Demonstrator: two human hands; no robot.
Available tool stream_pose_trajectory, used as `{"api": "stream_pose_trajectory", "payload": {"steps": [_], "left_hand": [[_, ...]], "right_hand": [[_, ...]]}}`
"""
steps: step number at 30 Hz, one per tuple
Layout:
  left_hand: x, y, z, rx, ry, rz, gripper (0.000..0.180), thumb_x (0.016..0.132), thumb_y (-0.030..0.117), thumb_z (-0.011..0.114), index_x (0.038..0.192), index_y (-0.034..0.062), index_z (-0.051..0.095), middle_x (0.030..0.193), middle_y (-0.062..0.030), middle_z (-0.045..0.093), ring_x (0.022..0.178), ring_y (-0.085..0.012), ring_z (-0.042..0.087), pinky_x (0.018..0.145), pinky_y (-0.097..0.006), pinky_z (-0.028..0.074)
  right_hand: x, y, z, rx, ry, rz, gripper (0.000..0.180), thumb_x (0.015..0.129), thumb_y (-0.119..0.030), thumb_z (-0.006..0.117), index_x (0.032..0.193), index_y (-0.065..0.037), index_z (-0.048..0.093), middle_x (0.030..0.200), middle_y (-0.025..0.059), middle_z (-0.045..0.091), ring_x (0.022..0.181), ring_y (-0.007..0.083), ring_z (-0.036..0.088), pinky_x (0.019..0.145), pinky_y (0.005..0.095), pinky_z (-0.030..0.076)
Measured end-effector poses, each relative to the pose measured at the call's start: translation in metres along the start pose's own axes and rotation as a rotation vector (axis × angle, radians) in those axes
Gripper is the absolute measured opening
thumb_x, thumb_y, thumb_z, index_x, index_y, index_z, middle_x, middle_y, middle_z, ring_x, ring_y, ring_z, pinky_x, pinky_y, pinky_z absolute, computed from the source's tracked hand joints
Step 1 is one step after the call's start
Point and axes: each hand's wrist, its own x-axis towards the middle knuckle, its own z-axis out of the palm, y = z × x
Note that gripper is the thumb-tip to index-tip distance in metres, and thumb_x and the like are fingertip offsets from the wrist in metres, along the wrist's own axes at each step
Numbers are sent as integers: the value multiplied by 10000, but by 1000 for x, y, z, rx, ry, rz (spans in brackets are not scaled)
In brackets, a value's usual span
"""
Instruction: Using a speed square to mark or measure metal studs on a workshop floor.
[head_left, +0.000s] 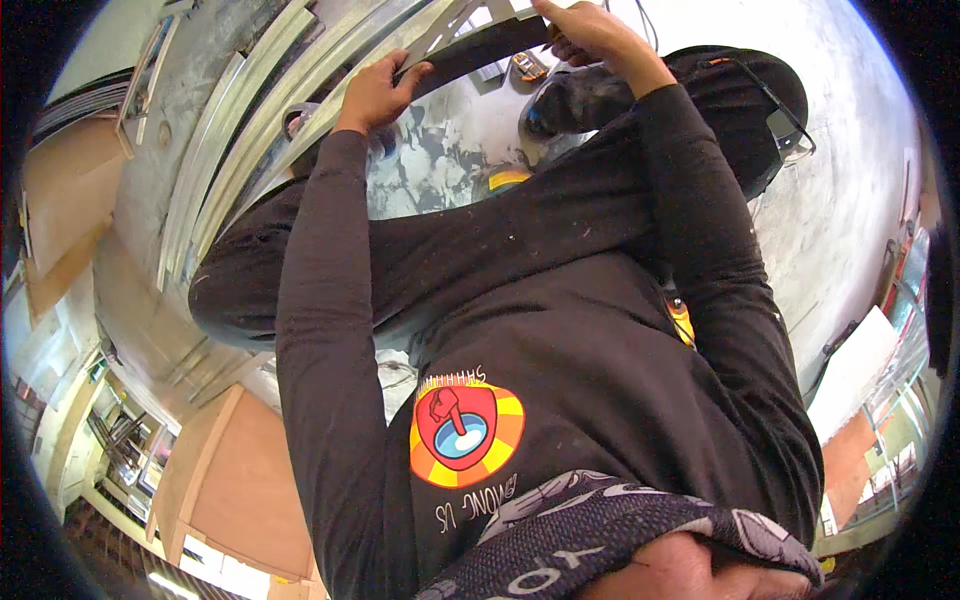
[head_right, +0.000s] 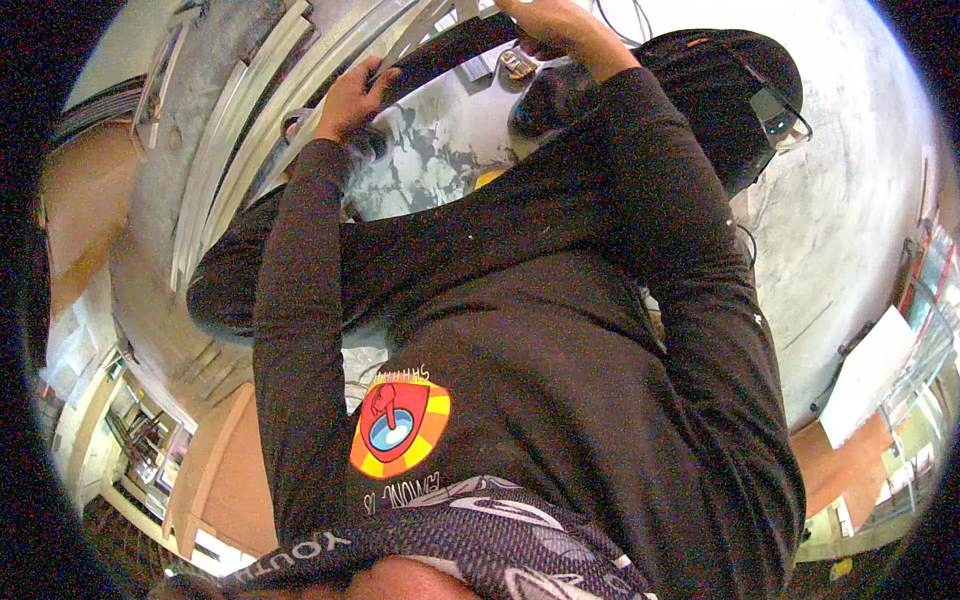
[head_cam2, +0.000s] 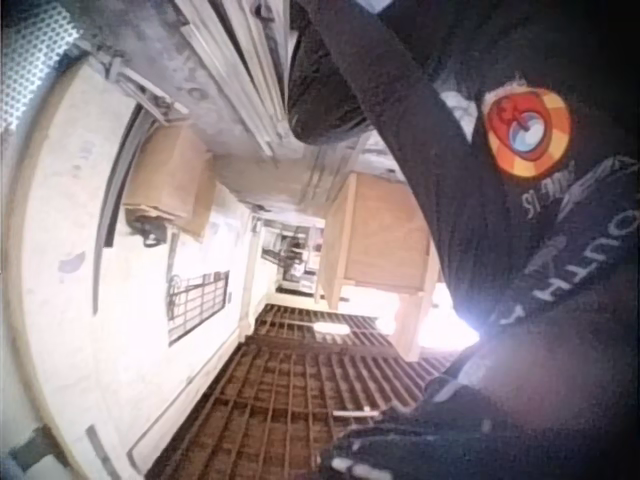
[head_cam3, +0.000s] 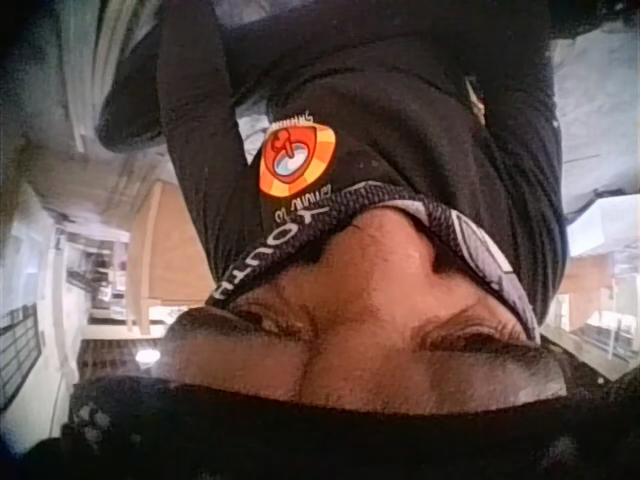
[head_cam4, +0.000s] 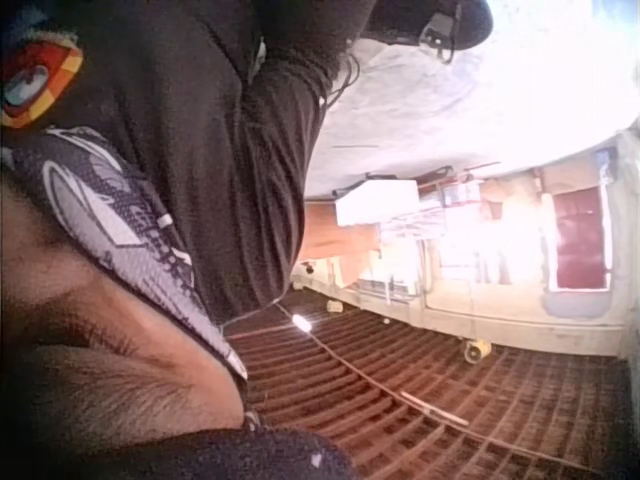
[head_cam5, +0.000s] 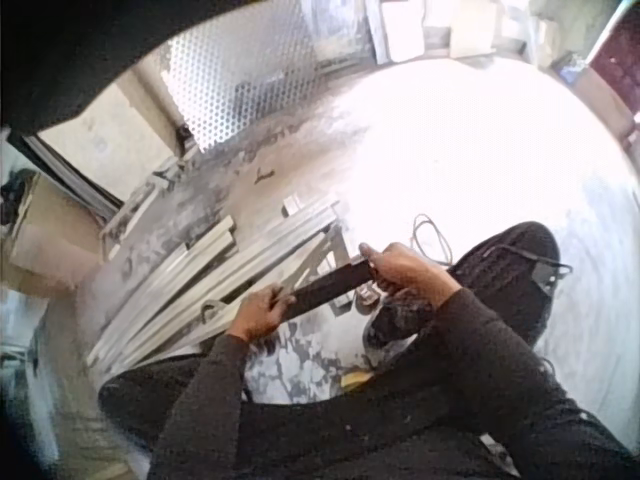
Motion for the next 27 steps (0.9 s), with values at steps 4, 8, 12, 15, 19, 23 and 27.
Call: {"api": "stream_pose_trajectory", "payload": {"steps": [4, 8, 12, 15, 19, 23, 27], "left_hand": [[-3, 12, -4, 7, -26, -17, 584, 911, 632, 562, 1142, 102, 643, 918, -213, 706, 906, -416, 670, 781, -463, 513], [-5, -2, -9, -222, -87, -16, 622, 943, 570, 577, 1273, 43, 597, 1104, -206, 694, 1056, -344, 661, 904, -397, 496], [-3, 0, -23, -335, -214, -73, 631, 964, 532, 577, 1326, 15, 565, 1227, -180, 661, 1180, -281, 601, 992, -356, 443], [-6, 7, -29, -339, -221, -96, 599, 974, 518, 572, 1333, 39, 565, 1231, -145, 656, 1181, -250, 577, 1014, -340, 413], [-5, 5, -32, -462, -303, -83, 562, 974, 515, 574, 1310, 66, 554, 1182, -138, 653, 1111, -251, 583, 994, -340, 414], [-1, 5, -34, -327, -255, -30, 531, 977, 500, 573, 1270, 58, 541, 1150, -161, 652, 1081, -267, 596, 960, -353, 434], [-2, 9, -28, -317, -208, -28, 564, 978, 493, 575, 1316, 45, 527, 1173, -183, 647, 1100, -279, 602, 972, -358, 439]], "right_hand": [[-3, -1, -3, 74, -13, 2, 520, 953, -441, 607, 717, 21, 641, 608, 62, 573, 506, 161, 536, 489, 329, 451], [-1, -2, 1, 234, -57, -22, 444, 932, -371, 670, 833, 61, 672, 718, 75, 625, 593, 166, 596, 551, 311, 517], [2, 6, -7, 213, -63, -109, 463, 927, -355, 684, 986, 104, 685, 833, 110, 669, 717, 186, 649, 646, 316, 561], [2, 6, -9, 215, -159, -240, 527, 922, -340, 696, 1151, 131, 639, 987, 165, 695, 869, 219, 676, 777, 333, 575], [0, 2, -14, 220, -269, -474, 559, 905, -295, 713, 1238, 136, 587, 1131, 204, 681, 1025, 255, 659, 935, 356, 525], [4, 0, -13, 267, -274, -517, 583, 886, -277, 728, 1284, 118, 564, 1201, 193, 659, 1077, 264, 640, 1008, 373, 484], [10, 4, -10, 330, -267, -488, 545, 897, -253, 720, 1275, 112, 573, 1184, 190, 663, 1077, 253, 640, 1000, 360, 492]]}}
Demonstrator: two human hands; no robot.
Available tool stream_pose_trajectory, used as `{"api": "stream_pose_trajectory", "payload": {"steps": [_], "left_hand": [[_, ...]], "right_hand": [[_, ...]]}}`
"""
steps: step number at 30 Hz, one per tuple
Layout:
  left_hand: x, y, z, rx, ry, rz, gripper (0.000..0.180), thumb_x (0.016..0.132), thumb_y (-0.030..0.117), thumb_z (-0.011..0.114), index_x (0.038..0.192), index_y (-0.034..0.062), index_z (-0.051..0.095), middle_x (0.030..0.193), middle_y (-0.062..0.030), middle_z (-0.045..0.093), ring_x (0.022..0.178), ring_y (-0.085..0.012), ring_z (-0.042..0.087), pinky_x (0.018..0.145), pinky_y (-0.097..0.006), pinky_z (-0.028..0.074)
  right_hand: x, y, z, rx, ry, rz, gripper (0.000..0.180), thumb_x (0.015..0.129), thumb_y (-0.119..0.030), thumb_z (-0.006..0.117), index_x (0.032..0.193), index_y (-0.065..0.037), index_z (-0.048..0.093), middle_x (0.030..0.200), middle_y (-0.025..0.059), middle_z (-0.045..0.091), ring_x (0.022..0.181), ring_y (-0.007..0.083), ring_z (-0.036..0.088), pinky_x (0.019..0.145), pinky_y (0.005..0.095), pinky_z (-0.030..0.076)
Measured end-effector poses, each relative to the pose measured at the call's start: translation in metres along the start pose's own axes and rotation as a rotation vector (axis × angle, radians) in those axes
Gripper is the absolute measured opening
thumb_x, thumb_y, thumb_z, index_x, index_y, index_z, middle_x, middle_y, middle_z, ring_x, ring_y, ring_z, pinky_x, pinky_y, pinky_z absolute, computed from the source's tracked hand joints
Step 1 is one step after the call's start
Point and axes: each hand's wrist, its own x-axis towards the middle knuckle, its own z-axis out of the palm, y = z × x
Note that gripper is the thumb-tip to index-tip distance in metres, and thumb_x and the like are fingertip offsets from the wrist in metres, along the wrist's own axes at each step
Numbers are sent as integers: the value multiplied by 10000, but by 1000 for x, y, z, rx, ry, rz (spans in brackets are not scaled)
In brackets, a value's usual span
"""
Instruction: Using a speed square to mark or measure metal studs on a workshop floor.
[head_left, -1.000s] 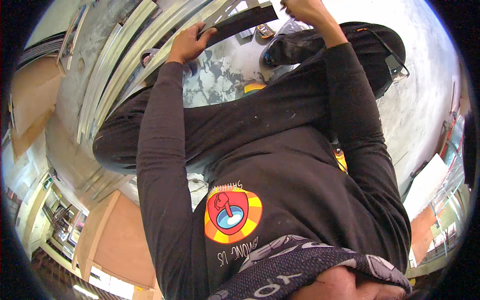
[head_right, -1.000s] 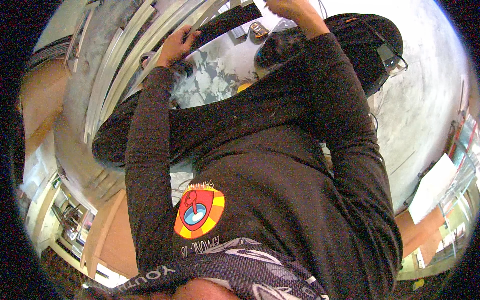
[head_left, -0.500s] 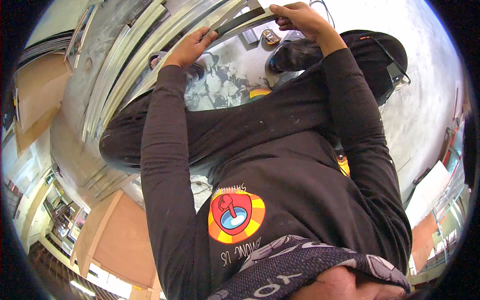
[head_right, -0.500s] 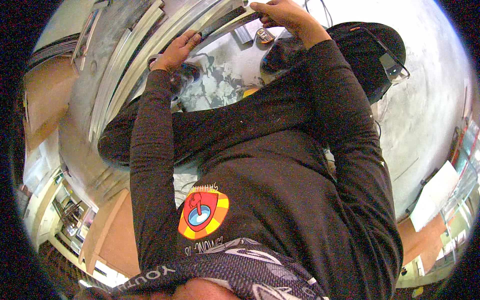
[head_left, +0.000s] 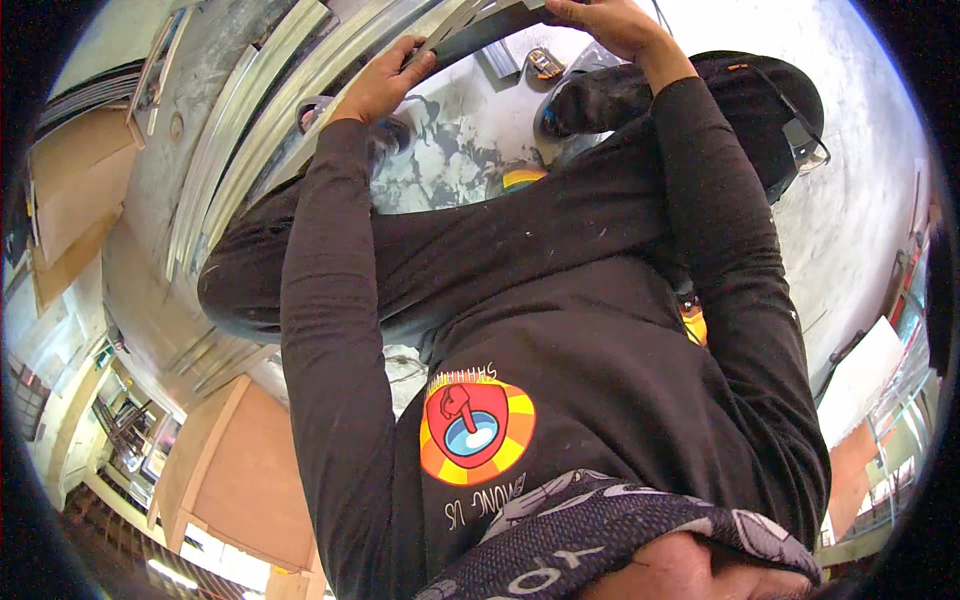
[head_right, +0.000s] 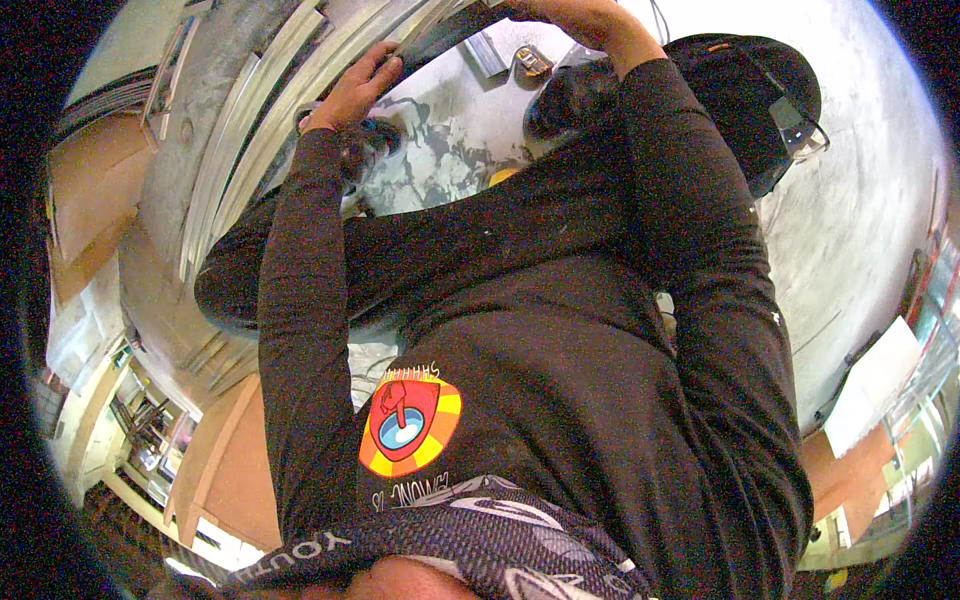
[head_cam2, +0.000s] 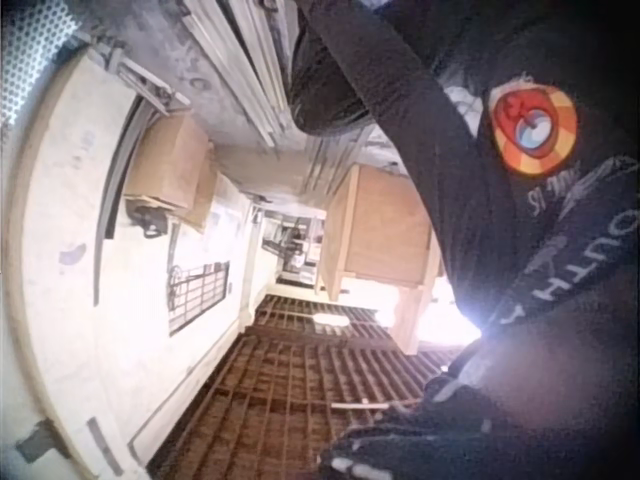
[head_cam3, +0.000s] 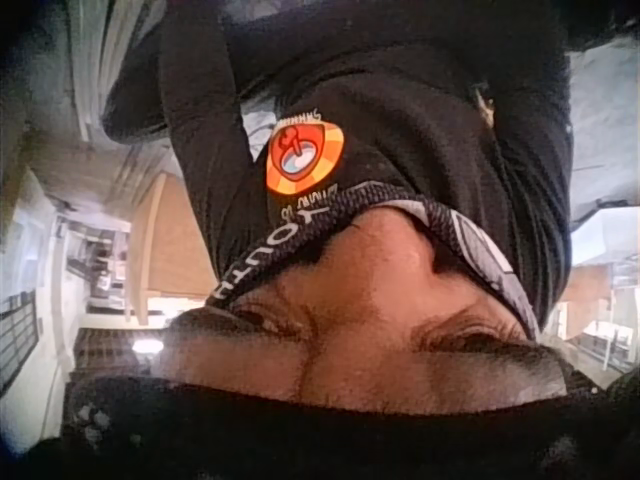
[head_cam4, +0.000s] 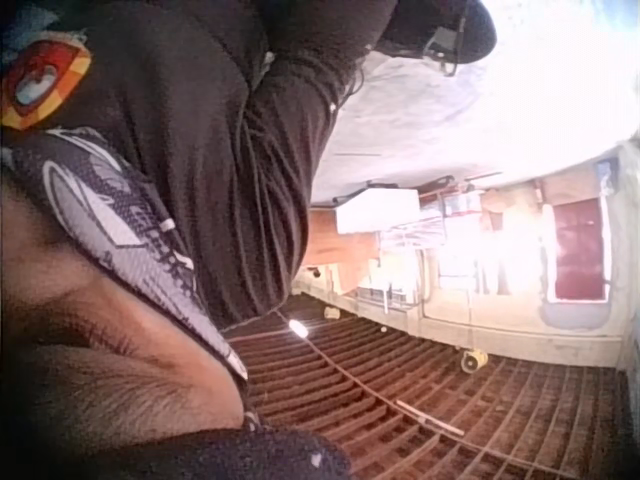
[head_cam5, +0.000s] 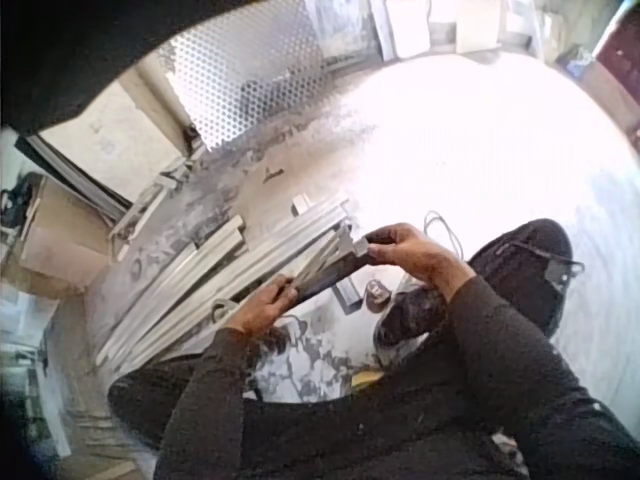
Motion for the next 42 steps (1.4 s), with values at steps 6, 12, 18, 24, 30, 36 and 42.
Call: {"api": "stream_pose_trajectory", "payload": {"steps": [6, 12, 18, 24, 30, 36, 42], "left_hand": [[4, -25, 10, -39, 1, 82, 656, 975, 519, 564, 1429, 55, 468, 1329, -202, 588, 1236, -307, 555, 1050, -356, 403], [2, -22, 18, 113, 29, 86, 604, 1014, 458, 520, 1458, 61, 423, 1419, -193, 522, 1322, -296, 488, 1105, -364, 355], [-1, -12, 14, 66, -30, 10, 603, 1013, 456, 522, 1467, 73, 421, 1431, -201, 515, 1339, -311, 476, 1108, -369, 357], [1, -10, 15, -17, -44, 7, 571, 1017, 436, 527, 1458, 82, 455, 1414, -175, 535, 1311, -270, 497, 1095, -344, 364], [2, -18, 16, -26, -33, 32, 553, 1020, 397, 542, 1451, 60, 459, 1404, -153, 547, 1298, -240, 501, 1090, -325, 367], [3, -17, 18, 30, -10, 39, 545, 1023, 389, 540, 1445, 53, 462, 1411, -154, 540, 1300, -240, 500, 1100, -330, 360], [4, -18, 17, 29, -23, 46, 553, 1025, 396, 535, 1451, 53, 448, 1378, -151, 558, 1276, -238, 513, 1084, -334, 372]], "right_hand": [[5, 12, -3, 42, -22, -1, 559, 899, -292, 734, 1250, 116, 587, 1145, 182, 676, 1048, 249, 657, 979, 362, 511], [7, 23, -8, 31, 6, 60, 508, 922, -278, 711, 1224, 117, 605, 1114, 176, 689, 1015, 226, 670, 932, 337, 541], [6, 23, -6, 33, 12, 120, 461, 939, -270, 695, 1203, 102, 627, 1092, 160, 699, 988, 216, 676, 910, 328, 551], [5, 24, -10, 58, -23, 103, 427, 945, -262, 689, 1178, 92, 643, 1074, 151, 700, 966, 204, 679, 897, 330, 559], [8, 27, -10, 83, -26, 122, 433, 942, -263, 693, 1178, 96, 639, 1070, 145, 699, 963, 209, 678, 904, 332, 559], [5, 24, -10, 30, -15, 122, 474, 932, -274, 706, 1205, 104, 622, 1067, 148, 697, 968, 207, 674, 905, 330, 558], [7, 25, -12, 35, 6, 140, 480, 925, -275, 715, 1205, 103, 624, 1080, 153, 691, 967, 206, 671, 899, 322, 557]]}}
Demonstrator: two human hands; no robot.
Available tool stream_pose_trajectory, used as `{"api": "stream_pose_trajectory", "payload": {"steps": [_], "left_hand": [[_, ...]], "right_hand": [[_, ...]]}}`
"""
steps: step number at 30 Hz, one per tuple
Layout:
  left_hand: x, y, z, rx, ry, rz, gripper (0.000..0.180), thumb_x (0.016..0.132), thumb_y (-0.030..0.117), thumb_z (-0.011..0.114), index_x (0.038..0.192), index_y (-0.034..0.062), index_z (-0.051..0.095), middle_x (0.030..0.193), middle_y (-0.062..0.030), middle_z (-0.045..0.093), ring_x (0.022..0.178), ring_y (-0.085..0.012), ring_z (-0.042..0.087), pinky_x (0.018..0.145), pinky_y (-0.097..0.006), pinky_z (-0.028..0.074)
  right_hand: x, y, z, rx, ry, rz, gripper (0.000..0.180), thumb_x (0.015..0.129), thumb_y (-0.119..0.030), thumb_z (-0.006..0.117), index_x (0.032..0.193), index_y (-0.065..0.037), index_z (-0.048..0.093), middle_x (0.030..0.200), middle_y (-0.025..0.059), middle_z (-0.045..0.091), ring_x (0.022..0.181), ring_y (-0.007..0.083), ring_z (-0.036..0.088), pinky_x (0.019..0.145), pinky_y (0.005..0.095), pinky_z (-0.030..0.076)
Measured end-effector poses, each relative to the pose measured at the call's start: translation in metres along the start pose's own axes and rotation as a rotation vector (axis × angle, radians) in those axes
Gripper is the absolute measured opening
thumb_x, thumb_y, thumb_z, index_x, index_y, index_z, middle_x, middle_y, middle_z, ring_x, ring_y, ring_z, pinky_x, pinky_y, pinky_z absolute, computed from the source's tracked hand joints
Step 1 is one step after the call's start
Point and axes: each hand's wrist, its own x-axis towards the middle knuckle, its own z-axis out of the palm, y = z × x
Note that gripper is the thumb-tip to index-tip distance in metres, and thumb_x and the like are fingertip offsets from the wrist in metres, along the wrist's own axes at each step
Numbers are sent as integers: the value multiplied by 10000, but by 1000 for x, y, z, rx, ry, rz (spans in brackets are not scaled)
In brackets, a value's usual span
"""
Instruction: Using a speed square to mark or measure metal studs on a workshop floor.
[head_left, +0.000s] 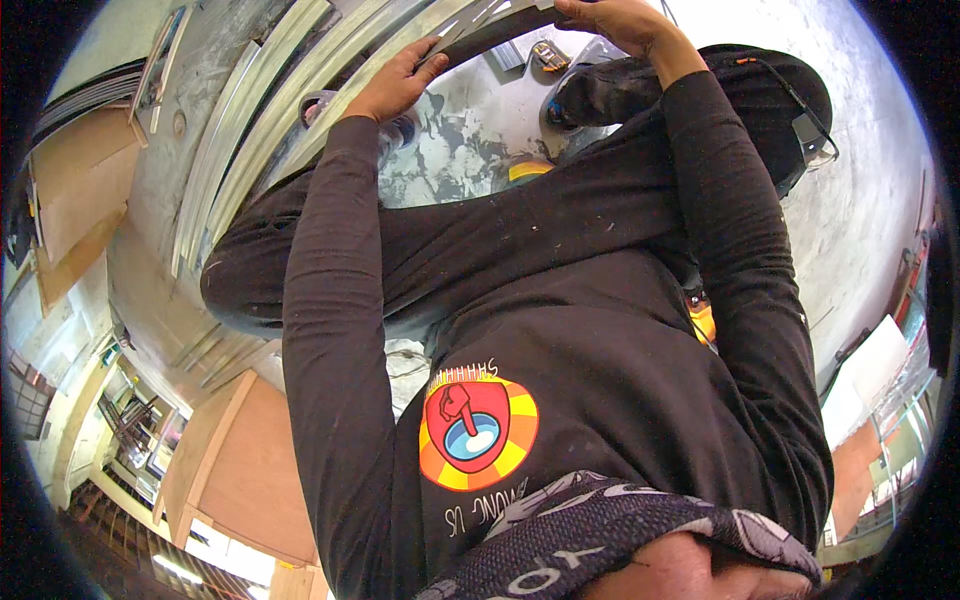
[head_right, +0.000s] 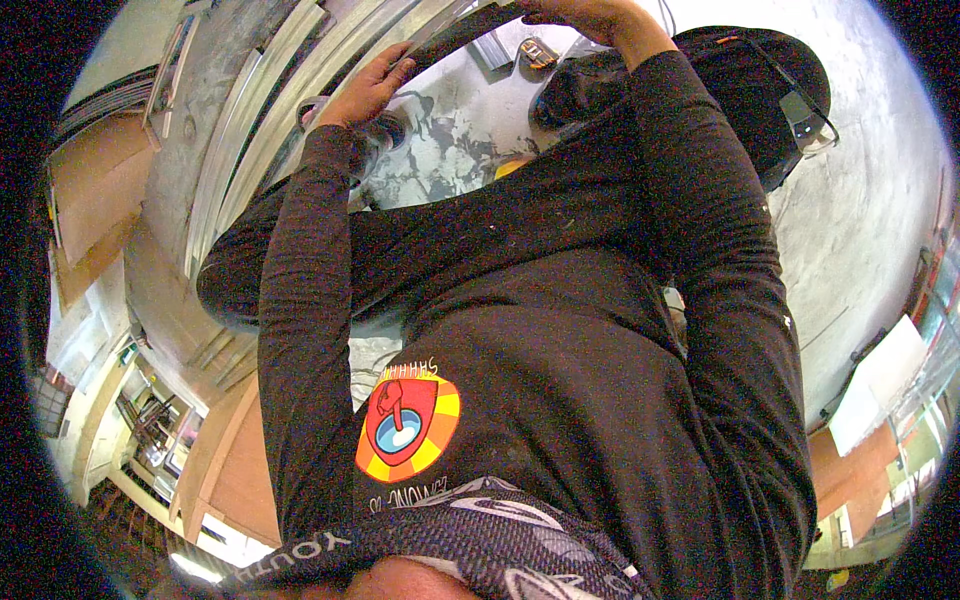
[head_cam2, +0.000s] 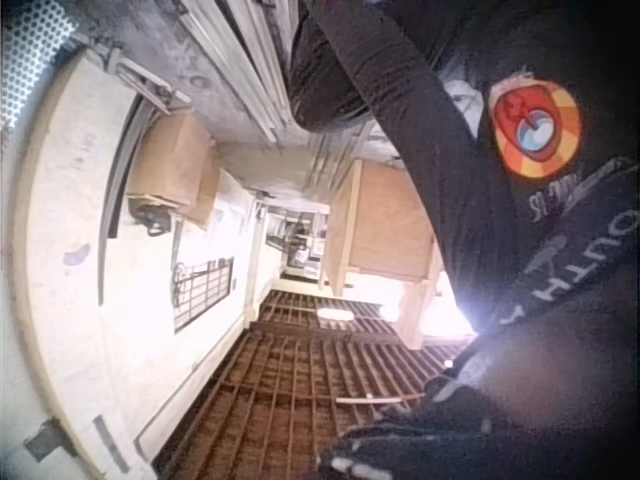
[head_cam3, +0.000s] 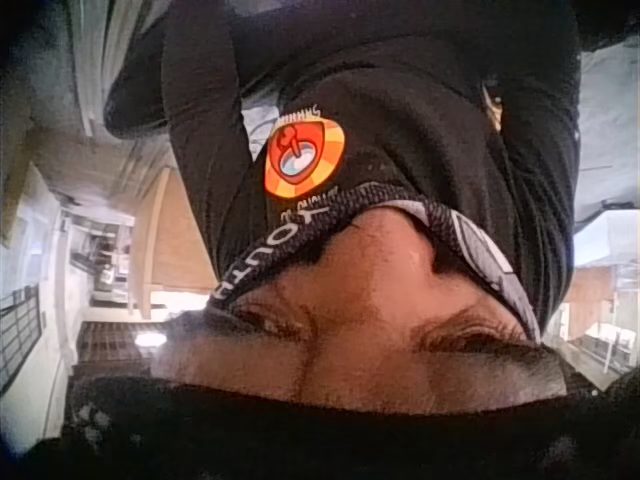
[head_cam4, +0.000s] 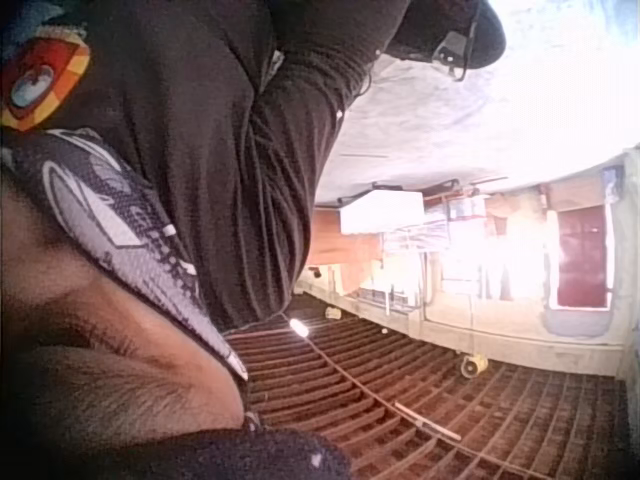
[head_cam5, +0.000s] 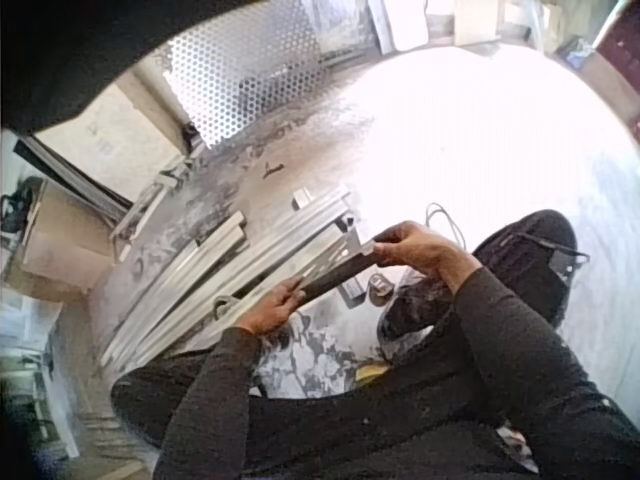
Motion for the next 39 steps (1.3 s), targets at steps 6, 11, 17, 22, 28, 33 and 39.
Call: {"api": "stream_pose_trajectory", "payload": {"steps": [6, 11, 17, 22, 28, 33, 39], "left_hand": [[3, -8, 3, 27, 27, 31, 548, 1020, 386, 553, 1442, 52, 455, 1332, -139, 587, 1223, -237, 546, 1057, -335, 397], [2, -18, 9, -46, 124, 20, 586, 933, 431, 664, 1367, 56, 542, 1290, -213, 615, 1178, -325, 605, 994, -375, 466], [-1, 8, 10, 105, 175, 7, 508, 932, 414, 660, 1288, 67, 553, 1150, -204, 675, 1057, -371, 652, 911, -419, 498], [-7, 19, 13, 234, 219, 5, 495, 934, 438, 634, 1281, 96, 552, 1152, -172, 682, 1057, -375, 645, 889, -450, 488], [-10, 26, 13, 269, 216, -2, 499, 958, 420, 605, 1305, 74, 516, 1193, -241, 633, 1122, -421, 597, 937, -469, 473], [-11, 24, 16, 317, 242, 15, 508, 961, 450, 580, 1307, 83, 520, 1193, -233, 640, 1131, -415, 598, 944, -480, 472], [-7, 15, 18, 280, 257, 2, 530, 937, 488, 596, 1321, 127, 537, 1196, -152, 669, 1137, -360, 604, 954, -505, 424]], "right_hand": [[-2, -5, 0, 5, -12, 13, 480, 922, -269, 718, 1206, 106, 624, 1078, 144, 688, 949, 199, 669, 891, 322, 560], [-19, -45, 13, -747, 259, -74, 443, 874, -210, 707, 1183, 101, 648, 1092, 234, 704, 971, 303, 691, 884, 363, 553], [-35, -71, 42, -846, 385, -424, 283, 817, -62, 555, 1030, 53, 702, 891, 262, 705, 807, 366, 707, 774, 414, 548], [-24, -61, 47, -971, 386, -387, 247, 851, -104, 531, 949, 27, 716, 895, 247, 696, 834, 425, 678, 766, 471, 532], [-16, -59, 52, -1095, 362, -299, 249, 870, -175, 551, 905, 2, 723, 860, 245, 686, 817, 442, 663, 749, 492, 528], [-31, -73, 60, -1324, 249, -225, 228, 856, -168, 556, 860, -21, 729, 823, 228, 688, 800, 431, 670, 737, 504, 527], [-21, -68, 61, -1288, 334, -300, 203, 831, -152, 558, 802, -28, 715, 788, 241, 678, 771, 434, 670, 715, 515, 528]]}}
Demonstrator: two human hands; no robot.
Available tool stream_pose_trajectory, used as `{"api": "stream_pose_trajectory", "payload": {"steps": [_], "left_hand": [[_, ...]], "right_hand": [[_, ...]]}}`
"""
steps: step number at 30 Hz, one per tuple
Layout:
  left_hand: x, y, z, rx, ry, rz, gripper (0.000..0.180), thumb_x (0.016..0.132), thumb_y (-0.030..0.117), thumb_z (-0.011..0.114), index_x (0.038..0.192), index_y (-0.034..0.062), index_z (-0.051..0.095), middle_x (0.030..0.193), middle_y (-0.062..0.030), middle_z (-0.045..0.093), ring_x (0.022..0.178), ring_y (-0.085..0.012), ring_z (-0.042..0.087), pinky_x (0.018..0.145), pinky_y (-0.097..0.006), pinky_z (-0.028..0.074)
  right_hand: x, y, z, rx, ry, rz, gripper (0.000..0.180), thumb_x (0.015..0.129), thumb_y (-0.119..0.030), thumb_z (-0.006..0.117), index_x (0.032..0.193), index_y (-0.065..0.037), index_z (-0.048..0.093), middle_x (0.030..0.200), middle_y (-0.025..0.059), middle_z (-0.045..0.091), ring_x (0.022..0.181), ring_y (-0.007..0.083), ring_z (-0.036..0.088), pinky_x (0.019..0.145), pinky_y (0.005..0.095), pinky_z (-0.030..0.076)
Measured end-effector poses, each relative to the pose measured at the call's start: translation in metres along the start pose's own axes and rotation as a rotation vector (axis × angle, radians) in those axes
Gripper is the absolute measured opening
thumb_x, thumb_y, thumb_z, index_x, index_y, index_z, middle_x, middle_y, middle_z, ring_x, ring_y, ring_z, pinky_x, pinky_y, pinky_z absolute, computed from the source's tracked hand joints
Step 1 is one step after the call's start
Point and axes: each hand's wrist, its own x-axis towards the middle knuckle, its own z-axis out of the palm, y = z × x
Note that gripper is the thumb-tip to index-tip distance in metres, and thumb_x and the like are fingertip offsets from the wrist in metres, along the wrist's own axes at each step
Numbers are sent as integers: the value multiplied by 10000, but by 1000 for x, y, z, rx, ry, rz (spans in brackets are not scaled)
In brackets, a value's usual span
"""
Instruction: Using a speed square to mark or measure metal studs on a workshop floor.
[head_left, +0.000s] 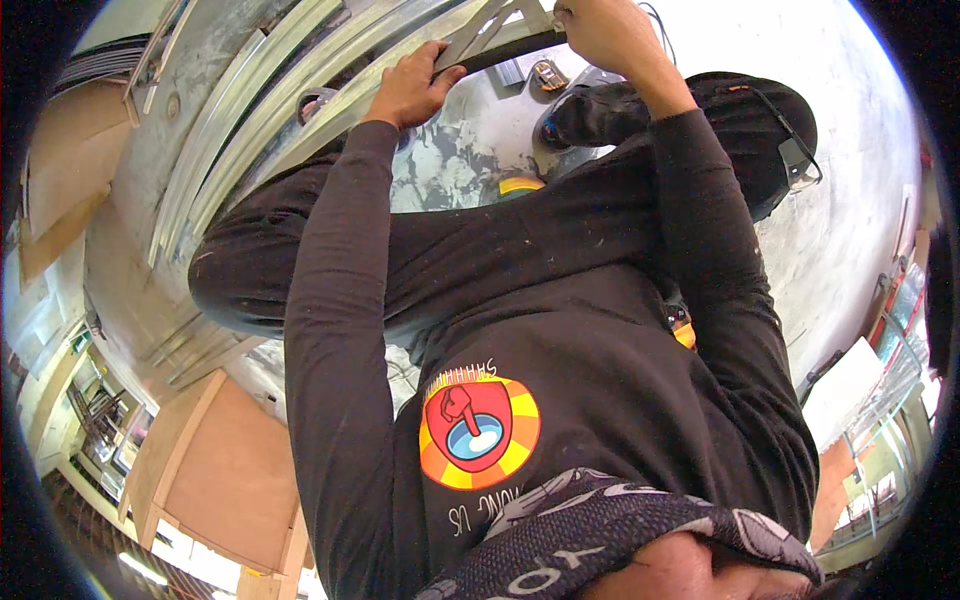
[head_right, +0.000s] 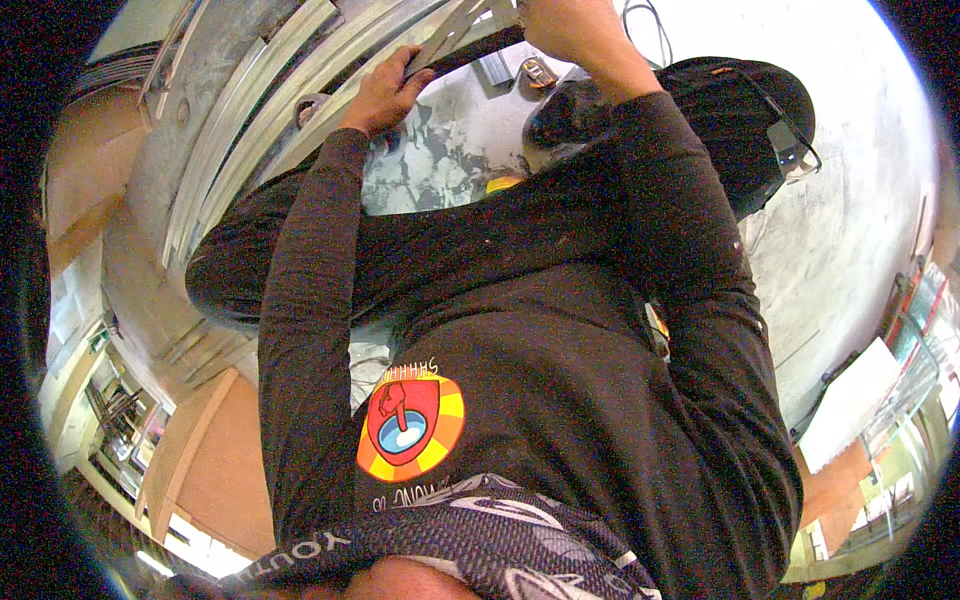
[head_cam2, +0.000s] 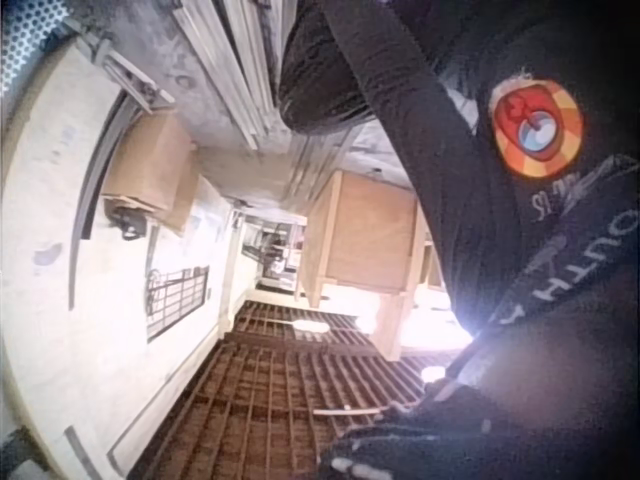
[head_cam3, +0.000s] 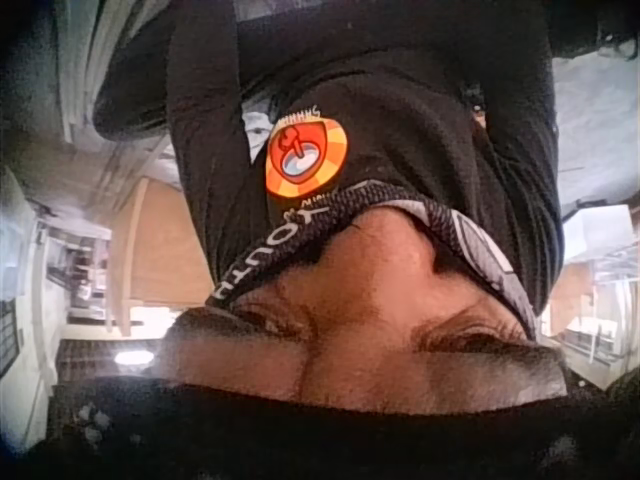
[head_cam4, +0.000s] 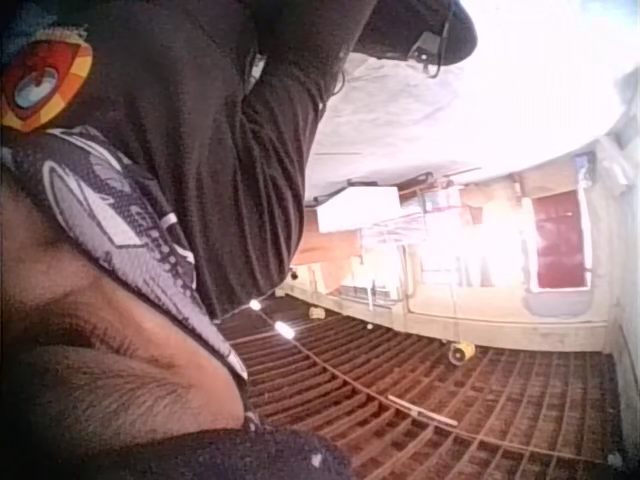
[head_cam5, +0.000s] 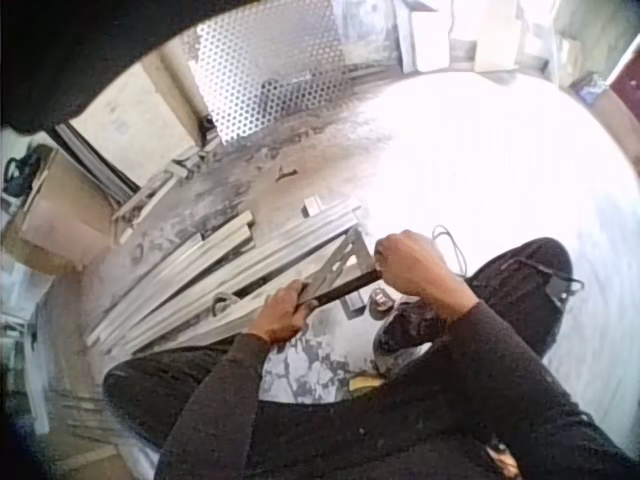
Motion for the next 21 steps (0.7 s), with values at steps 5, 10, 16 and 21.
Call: {"api": "stream_pose_trajectory", "payload": {"steps": [5, 10, 16, 21], "left_hand": [[1, 0, 4, 9, -30, -24, 527, 940, 483, 594, 1326, 130, 529, 1199, -143, 668, 1145, -351, 599, 957, -496, 423], [-4, -11, 4, 26, -28, -42, 532, 938, 483, 598, 1329, 129, 521, 1194, -137, 667, 1130, -352, 599, 935, -496, 429], [0, -6, 7, 88, 2, 32, 525, 947, 462, 588, 1325, 103, 522, 1208, -148, 650, 1093, -361, 602, 913, -509, 432], [1, -1, 5, 153, 20, 47, 519, 951, 404, 596, 1336, 67, 508, 1256, -157, 618, 1113, -361, 584, 916, -504, 441]], "right_hand": [[0, 1, 1, 48, 25, 39, 203, 824, -162, 561, 788, -29, 709, 769, 229, 680, 771, 430, 672, 713, 505, 533], [-12, 6, -14, 106, -119, 40, 222, 805, -140, 568, 866, -21, 745, 834, 231, 698, 804, 416, 683, 753, 470, 545], [-3, 61, 23, 352, 81, 227, 285, 874, -197, 577, 940, 22, 746, 855, 208, 729, 781, 325, 710, 749, 410, 557], [4, 51, 44, 873, -316, 498, 444, 940, -349, 639, 888, 89, 690, 727, 97, 646, 639, 189, 593, 615, 358, 511]]}}
